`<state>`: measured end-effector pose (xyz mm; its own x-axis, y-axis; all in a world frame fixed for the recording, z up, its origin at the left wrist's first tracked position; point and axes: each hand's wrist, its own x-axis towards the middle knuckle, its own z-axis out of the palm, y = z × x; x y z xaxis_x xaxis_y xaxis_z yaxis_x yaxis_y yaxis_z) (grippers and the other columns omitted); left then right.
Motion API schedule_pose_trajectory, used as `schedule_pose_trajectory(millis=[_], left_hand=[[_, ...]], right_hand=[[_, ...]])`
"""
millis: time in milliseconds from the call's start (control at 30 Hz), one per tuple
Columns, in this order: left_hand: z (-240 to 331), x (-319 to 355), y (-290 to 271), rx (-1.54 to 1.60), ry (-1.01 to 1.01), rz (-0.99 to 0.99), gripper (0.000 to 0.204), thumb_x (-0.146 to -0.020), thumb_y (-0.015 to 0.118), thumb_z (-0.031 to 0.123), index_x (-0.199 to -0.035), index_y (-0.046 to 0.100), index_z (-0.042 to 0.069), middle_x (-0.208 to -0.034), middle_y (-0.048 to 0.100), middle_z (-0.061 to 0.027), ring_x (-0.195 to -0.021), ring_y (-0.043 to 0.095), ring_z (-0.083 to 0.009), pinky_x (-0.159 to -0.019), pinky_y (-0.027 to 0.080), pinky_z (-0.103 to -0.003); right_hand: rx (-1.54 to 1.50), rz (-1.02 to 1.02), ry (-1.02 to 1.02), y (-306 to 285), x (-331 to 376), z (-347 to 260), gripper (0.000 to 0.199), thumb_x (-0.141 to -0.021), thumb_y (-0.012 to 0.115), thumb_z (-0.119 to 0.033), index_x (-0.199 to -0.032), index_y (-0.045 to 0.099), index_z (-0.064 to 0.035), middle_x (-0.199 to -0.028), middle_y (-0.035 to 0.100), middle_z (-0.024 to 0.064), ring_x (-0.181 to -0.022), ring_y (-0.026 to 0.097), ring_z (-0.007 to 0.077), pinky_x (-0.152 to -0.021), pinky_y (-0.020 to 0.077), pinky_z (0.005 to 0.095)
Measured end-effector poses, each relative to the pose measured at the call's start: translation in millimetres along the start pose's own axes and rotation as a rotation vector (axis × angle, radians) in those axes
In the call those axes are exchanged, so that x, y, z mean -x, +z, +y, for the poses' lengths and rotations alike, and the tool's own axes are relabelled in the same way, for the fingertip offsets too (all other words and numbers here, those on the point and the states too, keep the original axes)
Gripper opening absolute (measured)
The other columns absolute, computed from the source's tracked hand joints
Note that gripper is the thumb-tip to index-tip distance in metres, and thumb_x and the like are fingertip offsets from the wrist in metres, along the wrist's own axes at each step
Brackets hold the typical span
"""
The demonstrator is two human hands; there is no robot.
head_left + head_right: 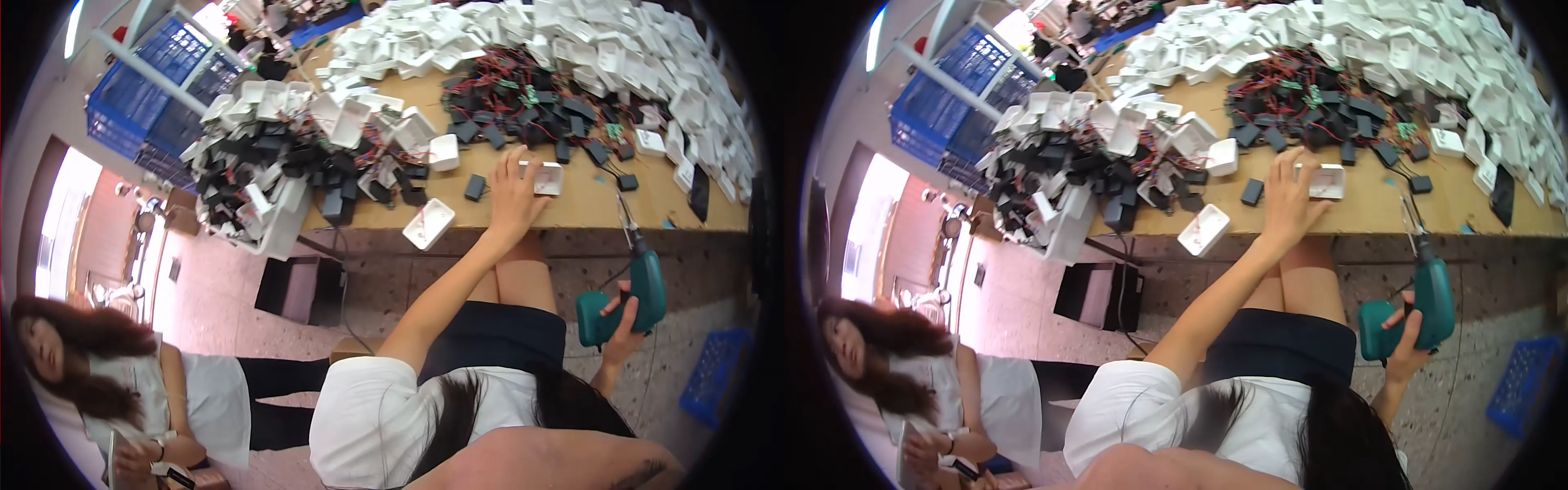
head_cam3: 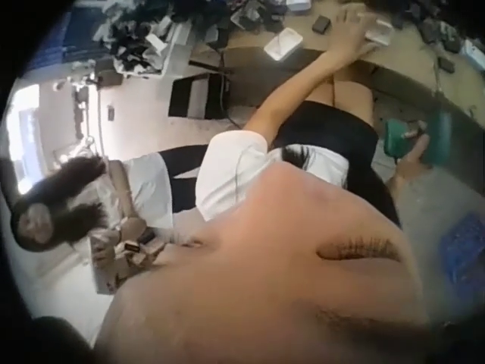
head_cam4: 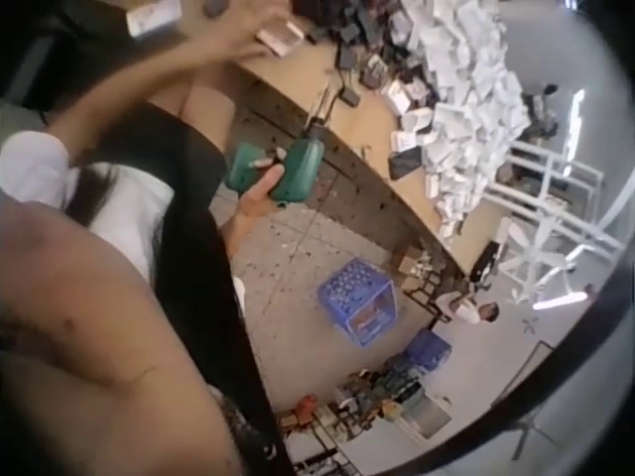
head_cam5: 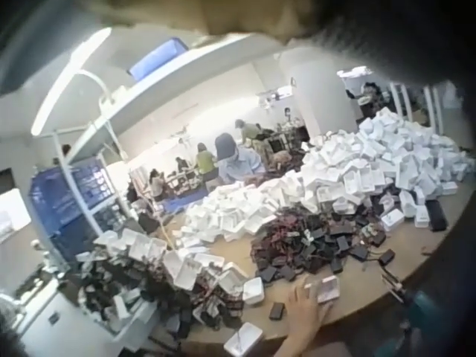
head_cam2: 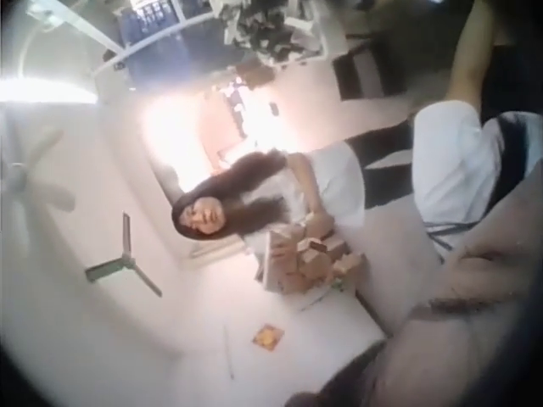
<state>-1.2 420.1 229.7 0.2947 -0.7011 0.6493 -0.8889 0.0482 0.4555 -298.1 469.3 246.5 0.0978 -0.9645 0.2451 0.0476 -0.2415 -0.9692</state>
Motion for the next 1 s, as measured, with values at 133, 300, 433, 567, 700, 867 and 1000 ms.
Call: schedule_pose_trajectory(millis=[133,300,433,567,700,867,1000], left_hand=[[-18,13,-49,0.064,-0.205,-0.208,0.076,-0.070,0.091,0.017,-0.136,0.053,0.016,-0.130,0.059,-0.0165,-0.121,0.058,-0.0398,-0.095,0.049,-0.049],[-39,0,-130,0.373,-0.219,-0.235,0.064,-0.075,0.090,0.014,-0.129,0.057,0.009,-0.094,0.068,-0.0111,-0.084,0.070,-0.0219,-0.074,0.056,-0.037],[-35,-37,-266,0.639,-0.503,-0.238,0.065,-0.076,0.093,0.024,-0.128,0.061,0.003,-0.093,0.072,-0.0084,-0.079,0.066,-0.0108,-0.064,0.053,-0.027],[-60,-56,-407,0.354,-0.453,0.030,0.069,-0.075,0.093,0.029,-0.130,0.062,0.001,-0.097,0.074,-0.0091,-0.080,0.067,-0.0116,-0.065,0.054,-0.027],[-116,-75,-535,-0.055,-0.292,0.349,0.061,-0.075,0.093,0.030,-0.116,0.063,-0.003,-0.090,0.073,-0.0110,-0.079,0.069,-0.0172,-0.067,0.056,-0.034],[-212,-105,-646,-0.399,-0.309,0.609,0.062,-0.069,0.095,0.034,-0.104,0.062,-0.005,-0.085,0.071,-0.0139,-0.075,0.069,-0.0262,-0.071,0.055,-0.039],[-278,-83,-689,-0.544,-0.489,0.574,0.078,-0.060,0.097,0.024,-0.116,0.053,-0.007,-0.115,0.064,-0.0301,-0.110,0.063,-0.0473,-0.093,0.050,-0.053]], right_hand=[[-0.004,-0.076,-0.018,-1,33,-31,0.035,-0.109,0.054,-0.029,-0.125,0.062,0.0016,-0.109,0.066,0.0079,-0.072,0.060,0.0133,-0.065,0.0516,0.0310],[-0.014,-0.032,-0.024,16,68,-79,0.036,-0.109,0.055,-0.030,-0.126,0.061,0.0019,-0.111,0.067,0.0089,-0.071,0.059,0.0132,-0.063,0.0515,0.0315],[-0.013,-0.055,-0.020,28,88,-101,0.037,-0.109,0.056,-0.030,-0.127,0.061,0.0028,-0.113,0.067,0.0103,-0.071,0.059,0.0128,-0.063,0.0514,0.0306],[-0.018,-0.109,-0.052,53,104,-120,0.037,-0.109,0.056,-0.028,-0.126,0.062,0.0038,-0.113,0.068,0.0106,-0.072,0.060,0.0117,-0.063,0.0505,0.0289],[-0.047,-0.085,-0.075,85,123,-133,0.037,-0.109,0.056,-0.026,-0.127,0.060,0.0057,-0.112,0.069,0.0102,-0.070,0.059,0.0116,-0.061,0.0497,0.0289],[-0.023,-0.098,-0.023,104,138,-151,0.038,-0.108,0.058,-0.026,-0.127,0.060,0.0069,-0.114,0.069,0.0116,-0.068,0.059,0.0123,-0.059,0.0497,0.0296],[-0.055,-0.158,-0.002,110,137,-137,0.034,-0.110,0.056,-0.023,-0.128,0.060,0.0062,-0.117,0.069,0.0124,-0.068,0.058,0.0116,-0.058,0.0490,0.0294]])
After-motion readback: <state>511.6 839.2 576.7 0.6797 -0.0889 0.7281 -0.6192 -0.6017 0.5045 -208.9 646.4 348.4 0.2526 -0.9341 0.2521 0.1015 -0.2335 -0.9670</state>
